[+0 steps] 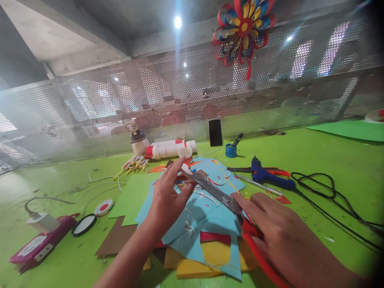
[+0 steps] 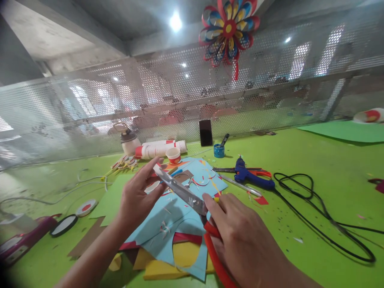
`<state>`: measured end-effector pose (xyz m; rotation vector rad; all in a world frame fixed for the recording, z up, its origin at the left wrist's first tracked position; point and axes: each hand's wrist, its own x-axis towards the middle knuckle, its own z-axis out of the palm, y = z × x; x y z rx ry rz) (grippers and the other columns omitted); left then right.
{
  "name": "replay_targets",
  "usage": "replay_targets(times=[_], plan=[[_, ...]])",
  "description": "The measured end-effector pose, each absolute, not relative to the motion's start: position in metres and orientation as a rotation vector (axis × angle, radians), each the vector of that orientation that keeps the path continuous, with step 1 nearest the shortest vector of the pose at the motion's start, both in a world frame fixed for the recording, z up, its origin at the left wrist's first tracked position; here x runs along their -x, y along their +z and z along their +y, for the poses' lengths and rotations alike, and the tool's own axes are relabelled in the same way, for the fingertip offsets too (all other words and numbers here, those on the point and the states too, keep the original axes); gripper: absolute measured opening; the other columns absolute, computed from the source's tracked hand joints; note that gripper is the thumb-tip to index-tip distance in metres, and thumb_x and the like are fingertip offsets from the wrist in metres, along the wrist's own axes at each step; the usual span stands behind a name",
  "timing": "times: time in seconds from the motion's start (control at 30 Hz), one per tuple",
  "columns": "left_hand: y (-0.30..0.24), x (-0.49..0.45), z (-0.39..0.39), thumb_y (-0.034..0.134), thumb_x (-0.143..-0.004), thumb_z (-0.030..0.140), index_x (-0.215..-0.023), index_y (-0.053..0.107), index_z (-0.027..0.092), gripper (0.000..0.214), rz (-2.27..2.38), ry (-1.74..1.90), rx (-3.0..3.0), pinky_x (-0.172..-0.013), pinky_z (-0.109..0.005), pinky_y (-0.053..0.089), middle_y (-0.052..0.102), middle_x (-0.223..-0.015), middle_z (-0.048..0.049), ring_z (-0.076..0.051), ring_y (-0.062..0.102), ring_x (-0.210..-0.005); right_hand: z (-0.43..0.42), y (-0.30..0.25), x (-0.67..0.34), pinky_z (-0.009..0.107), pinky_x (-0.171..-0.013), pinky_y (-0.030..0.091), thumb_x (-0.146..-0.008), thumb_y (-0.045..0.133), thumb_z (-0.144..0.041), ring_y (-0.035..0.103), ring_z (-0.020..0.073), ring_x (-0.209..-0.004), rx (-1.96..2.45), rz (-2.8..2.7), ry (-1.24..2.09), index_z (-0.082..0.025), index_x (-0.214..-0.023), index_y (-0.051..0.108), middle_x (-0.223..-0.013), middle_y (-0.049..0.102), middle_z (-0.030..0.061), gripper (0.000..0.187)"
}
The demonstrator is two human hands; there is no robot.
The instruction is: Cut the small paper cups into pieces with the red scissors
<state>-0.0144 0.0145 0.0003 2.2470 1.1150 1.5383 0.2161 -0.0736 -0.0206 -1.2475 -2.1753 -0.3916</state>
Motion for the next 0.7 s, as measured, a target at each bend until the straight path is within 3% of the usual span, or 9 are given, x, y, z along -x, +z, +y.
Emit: replay_targets(times=[0.33,0.53,0.7], plan=[[0.0017,0.0125,0.013,0.065,-0.081,0.023,-0.136,0.054,0.023,0.055,1.163,1.53,-2.231,-0.082,-0.034,0.061,0.069,-0.115,-0.0087,-0.018,0.073,-0.084,-0.0728,-0.0236,-0.2149,0.044,-0.056,0.059,-0.077,0.048,-0.006,0.065,0.0265,-0.07,1.248,-2.171,-0.422,-0.007,-0.125,0.056,-0.084,0.063,0.0122,0.048],[0.0032,0.0107,0.0126,0.065,-0.081,0.023,-0.134,0.055,0.022,0.054,1.166,1.51,-2.239,-0.092,-0.04,0.058,0.07,-0.114,-0.0082,-0.018,0.073,-0.083,-0.0752,-0.0211,-0.2145,0.044,-0.055,0.059,-0.078,0.049,-0.008,0.065,0.0266,-0.069,1.246,-2.179,-0.399,-0.006,-0.125,0.055,-0.084,0.063,0.0119,0.047],[0.0022,0.0094,0.0125,0.065,-0.081,0.023,-0.135,0.054,0.023,0.055,1.156,1.523,-2.195,-0.088,-0.039,0.059,0.071,-0.116,-0.0081,-0.019,0.074,-0.084,-0.0761,-0.02,-0.2152,0.043,-0.052,0.058,-0.079,0.048,-0.008,0.065,0.0262,-0.066,1.222,-2.171,-0.436,-0.007,-0.122,0.056,-0.081,0.063,0.0108,0.044]])
